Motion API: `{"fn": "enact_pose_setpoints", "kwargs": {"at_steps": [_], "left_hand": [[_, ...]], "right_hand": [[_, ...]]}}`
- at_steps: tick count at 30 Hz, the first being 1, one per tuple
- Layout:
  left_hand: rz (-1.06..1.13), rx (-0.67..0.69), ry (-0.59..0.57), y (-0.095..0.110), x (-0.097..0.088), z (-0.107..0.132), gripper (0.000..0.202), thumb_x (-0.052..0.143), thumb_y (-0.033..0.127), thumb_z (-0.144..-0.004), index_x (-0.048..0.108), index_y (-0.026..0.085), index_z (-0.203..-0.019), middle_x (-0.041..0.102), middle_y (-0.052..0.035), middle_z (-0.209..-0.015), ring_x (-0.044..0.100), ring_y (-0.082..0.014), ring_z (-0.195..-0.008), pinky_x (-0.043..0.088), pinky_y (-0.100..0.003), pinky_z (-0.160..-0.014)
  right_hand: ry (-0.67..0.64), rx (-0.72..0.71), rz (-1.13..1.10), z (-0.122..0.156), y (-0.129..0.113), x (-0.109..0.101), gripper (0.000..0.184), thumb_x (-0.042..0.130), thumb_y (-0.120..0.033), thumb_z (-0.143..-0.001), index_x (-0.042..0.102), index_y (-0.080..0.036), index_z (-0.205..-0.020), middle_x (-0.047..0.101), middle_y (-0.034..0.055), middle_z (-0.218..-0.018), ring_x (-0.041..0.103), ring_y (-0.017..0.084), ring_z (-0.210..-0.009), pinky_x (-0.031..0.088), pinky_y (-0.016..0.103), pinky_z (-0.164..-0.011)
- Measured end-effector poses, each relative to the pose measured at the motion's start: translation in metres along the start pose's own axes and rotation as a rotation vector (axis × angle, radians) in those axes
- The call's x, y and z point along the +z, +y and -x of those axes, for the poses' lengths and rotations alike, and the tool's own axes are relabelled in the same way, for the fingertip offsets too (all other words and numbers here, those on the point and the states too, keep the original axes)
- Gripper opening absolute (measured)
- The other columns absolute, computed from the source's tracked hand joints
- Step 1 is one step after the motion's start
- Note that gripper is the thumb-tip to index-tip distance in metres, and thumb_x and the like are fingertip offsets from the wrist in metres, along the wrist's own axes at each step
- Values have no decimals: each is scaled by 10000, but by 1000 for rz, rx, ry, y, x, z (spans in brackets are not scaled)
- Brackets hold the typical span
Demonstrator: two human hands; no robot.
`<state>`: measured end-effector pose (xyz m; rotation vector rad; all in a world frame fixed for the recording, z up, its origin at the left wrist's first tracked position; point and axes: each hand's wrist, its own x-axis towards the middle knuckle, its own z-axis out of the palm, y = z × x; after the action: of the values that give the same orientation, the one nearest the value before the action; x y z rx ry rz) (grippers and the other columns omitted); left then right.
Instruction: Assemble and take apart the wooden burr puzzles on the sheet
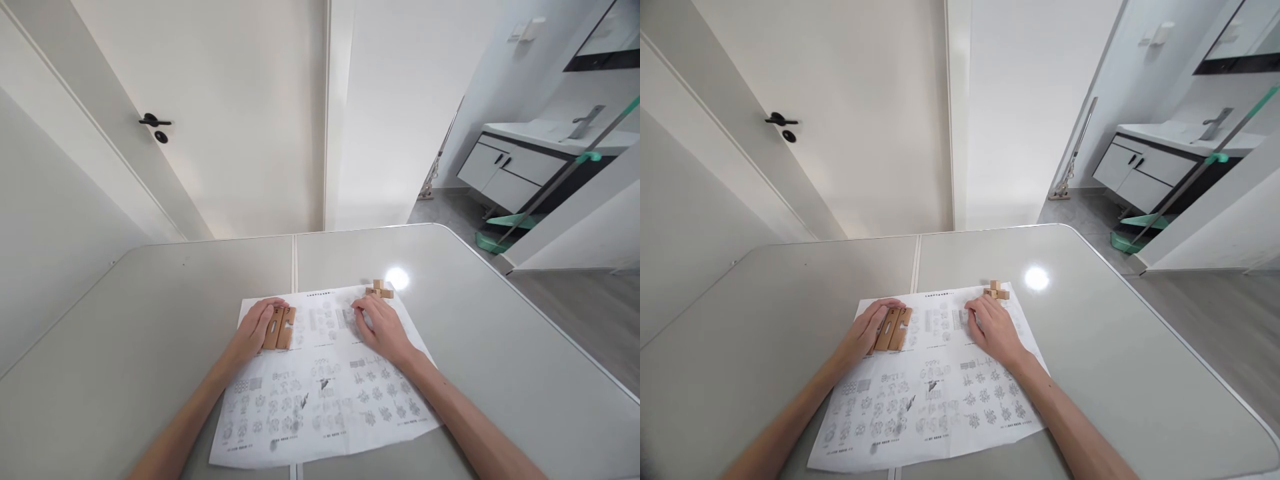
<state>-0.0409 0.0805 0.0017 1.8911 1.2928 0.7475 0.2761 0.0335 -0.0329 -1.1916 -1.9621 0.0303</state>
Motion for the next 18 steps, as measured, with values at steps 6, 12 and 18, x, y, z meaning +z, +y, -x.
{"fn": "enact_pose_setpoints", "kwargs": {"at_steps": [6,12,18], "left_hand": [[34,15,-10,2,0,0,444,297,485,-1052,652,248,-1174,715,-61,-1229,633,-244,-1197,465,-424,-1095],[164,-38,-53,10,4,5,484,256,523,-1048,657,271,-1143,714,-51,-1254,609,-245,-1243,437,-417,-1130],[248,-11,-93,20,8,10,509,215,506,-1056,663,312,-1199,655,-17,-1362,525,-230,-1363,403,-388,-1170]], "right_hand": [[-37,3,24,1,-2,1,136,428,-132,-1017,539,-209,-1028,588,37,-807,539,207,-745,429,326,-662],[-62,6,27,3,-1,3,131,426,-139,-1019,536,-209,-999,565,26,-782,516,193,-703,414,320,-642],[-64,8,32,4,0,4,129,429,-150,-1017,543,-208,-1000,572,27,-781,538,194,-707,417,312,-632]]}}
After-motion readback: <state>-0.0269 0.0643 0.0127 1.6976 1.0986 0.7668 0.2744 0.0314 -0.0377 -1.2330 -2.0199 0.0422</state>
